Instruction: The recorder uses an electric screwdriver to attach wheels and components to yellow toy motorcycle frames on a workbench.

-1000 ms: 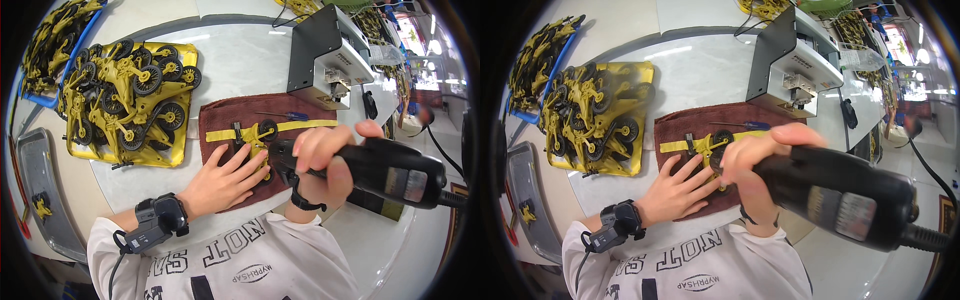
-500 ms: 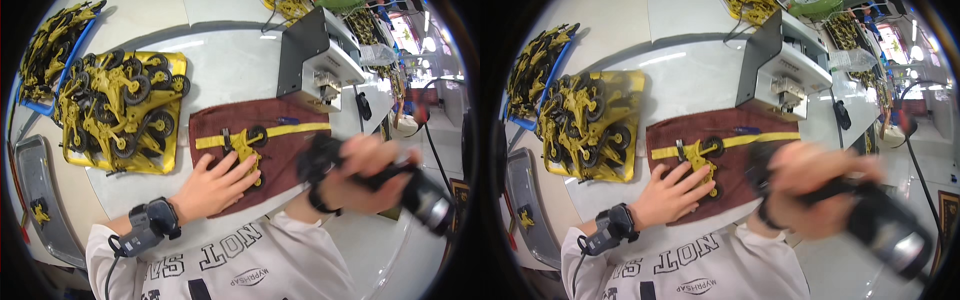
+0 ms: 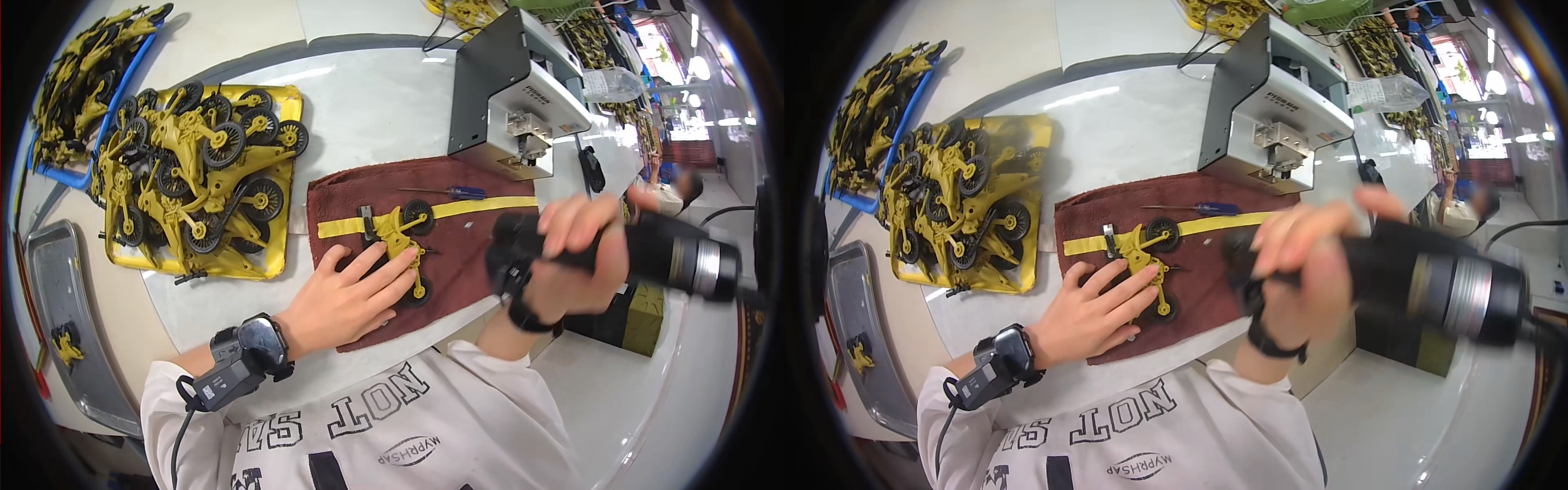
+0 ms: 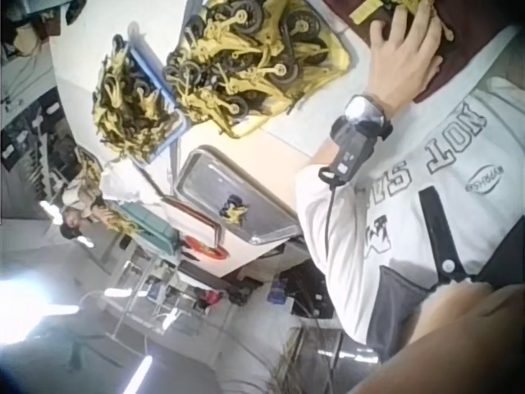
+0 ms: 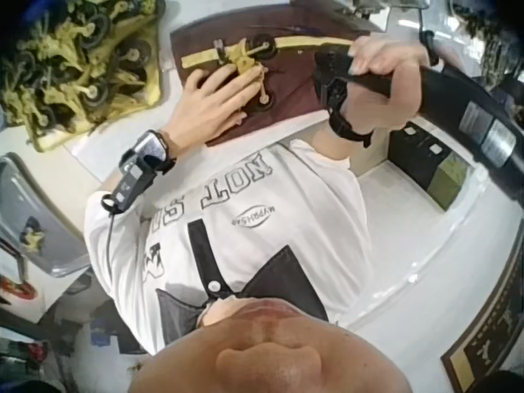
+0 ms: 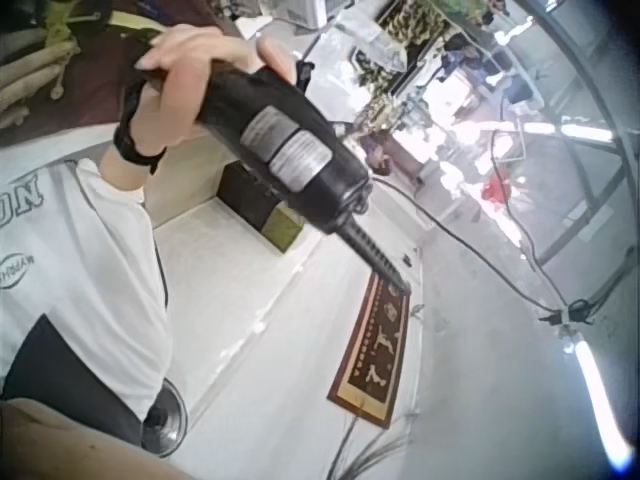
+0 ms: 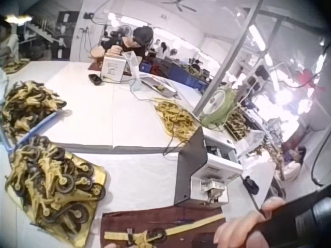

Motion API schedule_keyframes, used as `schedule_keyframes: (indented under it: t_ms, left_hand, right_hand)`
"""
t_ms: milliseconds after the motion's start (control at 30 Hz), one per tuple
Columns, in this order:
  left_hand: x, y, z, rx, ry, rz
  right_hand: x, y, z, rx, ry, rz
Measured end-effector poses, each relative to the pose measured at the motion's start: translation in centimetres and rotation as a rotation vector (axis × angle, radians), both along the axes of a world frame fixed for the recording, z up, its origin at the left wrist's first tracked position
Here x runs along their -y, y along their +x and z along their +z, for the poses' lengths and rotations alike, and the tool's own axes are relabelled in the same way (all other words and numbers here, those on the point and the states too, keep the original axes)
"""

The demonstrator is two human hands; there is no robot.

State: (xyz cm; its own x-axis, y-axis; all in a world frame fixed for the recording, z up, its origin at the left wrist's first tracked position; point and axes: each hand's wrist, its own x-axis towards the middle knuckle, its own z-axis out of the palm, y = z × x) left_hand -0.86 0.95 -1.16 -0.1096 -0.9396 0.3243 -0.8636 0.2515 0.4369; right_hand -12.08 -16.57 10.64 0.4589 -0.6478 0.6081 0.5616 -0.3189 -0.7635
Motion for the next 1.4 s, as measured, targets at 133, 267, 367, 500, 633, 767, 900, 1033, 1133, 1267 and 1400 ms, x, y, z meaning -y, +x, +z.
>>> schedule_keyframes:
  t_ms: [133,267,367,500,633,767,900,1033,1133,1267,1400]
  left_hand:
    - [-0.3,-0.1,0.2,-0.019,0.04,0.015]
    - [-0.1,0.1,0.2,-0.059,0.062,0.006]
    - [-0.1,0.1,0.1,-0.099,0.075,-0.007]
    - [0.0,0.1,0.2,-0.076,0.069,-0.006]
    - [0.2,0.1,0.5,-0.083,0.103,0.002]
    - [0.5,0.3,0.8,-0.069,0.118,0.0]
    - [0.6,1.0,0.5,-0.064,0.125,0.012]
    - [0.6,0.4,1.0,-0.06,0.077,-0.016]
    - [0.3,0.9,0.8,-0.071,0.076,-0.013]
    - [0.3,1.0,1.0,-0.183,0.067,0.003]
    - [0.1,1.0,0.5,-0.27,0.098,0.057]
  right_hand:
    - [-2.4,1.2,-1.1,-0.147,-0.223,-0.039]
    - [-2.4,3.2,-2.1,-0.024,0.083,-0.061]
    - [-1.8,3.6,-2.7,-0.073,0.106,-0.111]
    - [-1.1,4.2,-3.5,-0.102,0.185,-0.076]
    - [-0.8,4.2,-3.8,-0.128,0.198,-0.033]
    - [-1.7,4.1,-3.9,-0.221,0.095,-0.063]
    - [-1.1,2.5,-2.7,-0.064,-0.095,-0.027]
    - [3.9,0.6,4.0,0.095,-0.069,-0.412]
    - [7.7,3.6,2.0,-0.004,-0.203,-0.577]
    - [7.2,2.7,1.9,-0.12,-0.096,-0.476]
    - [0.3,0.9,0.2,0.018,0.121,0.086]
